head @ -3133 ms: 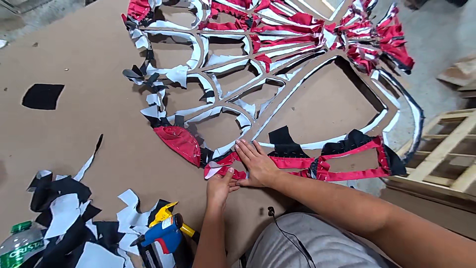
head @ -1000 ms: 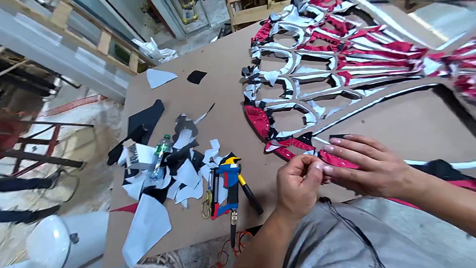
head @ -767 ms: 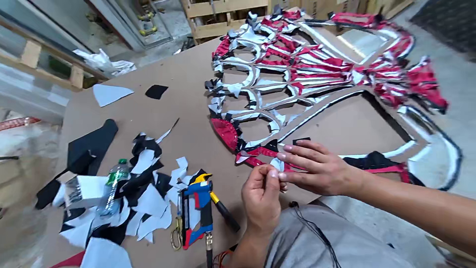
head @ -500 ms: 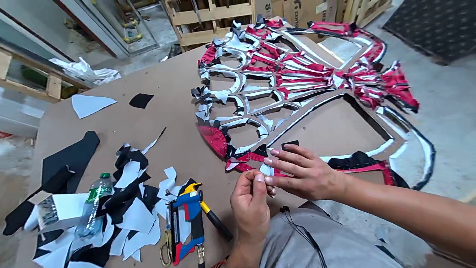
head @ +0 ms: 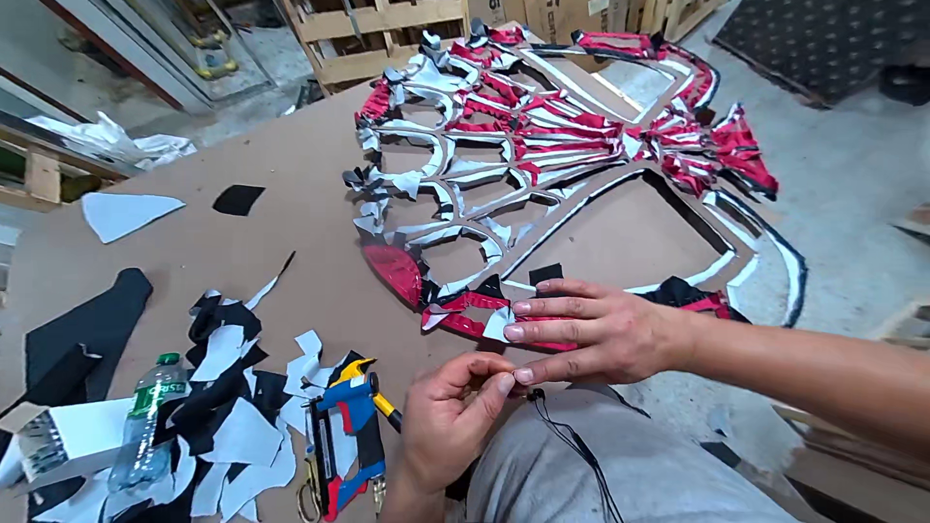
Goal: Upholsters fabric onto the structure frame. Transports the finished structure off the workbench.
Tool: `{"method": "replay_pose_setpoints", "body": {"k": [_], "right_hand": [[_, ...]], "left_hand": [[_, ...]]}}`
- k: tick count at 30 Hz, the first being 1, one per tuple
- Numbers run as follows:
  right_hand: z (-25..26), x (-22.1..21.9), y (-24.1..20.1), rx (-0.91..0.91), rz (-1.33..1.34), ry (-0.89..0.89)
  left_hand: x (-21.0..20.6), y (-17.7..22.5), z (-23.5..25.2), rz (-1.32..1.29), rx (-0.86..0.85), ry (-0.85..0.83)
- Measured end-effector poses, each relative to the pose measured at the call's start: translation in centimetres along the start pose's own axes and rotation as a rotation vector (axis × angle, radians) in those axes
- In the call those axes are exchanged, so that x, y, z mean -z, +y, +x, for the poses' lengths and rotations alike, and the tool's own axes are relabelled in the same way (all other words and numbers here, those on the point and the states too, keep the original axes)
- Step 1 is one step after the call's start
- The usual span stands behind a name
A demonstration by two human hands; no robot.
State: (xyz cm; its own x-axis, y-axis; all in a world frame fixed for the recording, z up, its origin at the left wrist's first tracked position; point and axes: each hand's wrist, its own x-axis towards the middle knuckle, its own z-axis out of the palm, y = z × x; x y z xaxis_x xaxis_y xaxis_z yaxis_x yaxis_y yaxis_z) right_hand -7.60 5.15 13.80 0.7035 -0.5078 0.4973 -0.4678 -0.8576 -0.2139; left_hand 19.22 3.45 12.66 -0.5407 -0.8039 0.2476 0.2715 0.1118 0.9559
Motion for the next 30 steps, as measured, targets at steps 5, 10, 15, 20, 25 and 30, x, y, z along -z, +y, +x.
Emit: {"method": "replay_pose_setpoints", "body": {"k": [5,10,15,20,25,30], "right_hand": [[-0.1,2.2,-1.2,0.097,0.030,-0.117],[-1.4,2.0,-2.6,0.064,-0.025,-0.158],[-1.9,0.0,-3.8,-0.036,-0.135,-0.167],[-2.1,0.2,-4.5,-0.081,-0.052,-0.075],[-5.7,10.7,-2.9,-0.595,0.665,0.370],[-10.8,2.1,4.3,-1.148,0.130,-0.220]], "left_hand": [[-0.7,1.0,-1.1,0.285,-0.077,-0.135],[-2.6,0.9,-2.7,0.343,-0.166,0.032],[-3.4,-0.4,-3.5,0.345,-0.181,0.226],[-0.9,-0.6,-4.2,0.304,-0.061,0.429],[6.7,-2.7,-9.3,0.483,0.284,0.750],[7.5,-11.1,-9.7,0.526,0.888,0.531]]}}
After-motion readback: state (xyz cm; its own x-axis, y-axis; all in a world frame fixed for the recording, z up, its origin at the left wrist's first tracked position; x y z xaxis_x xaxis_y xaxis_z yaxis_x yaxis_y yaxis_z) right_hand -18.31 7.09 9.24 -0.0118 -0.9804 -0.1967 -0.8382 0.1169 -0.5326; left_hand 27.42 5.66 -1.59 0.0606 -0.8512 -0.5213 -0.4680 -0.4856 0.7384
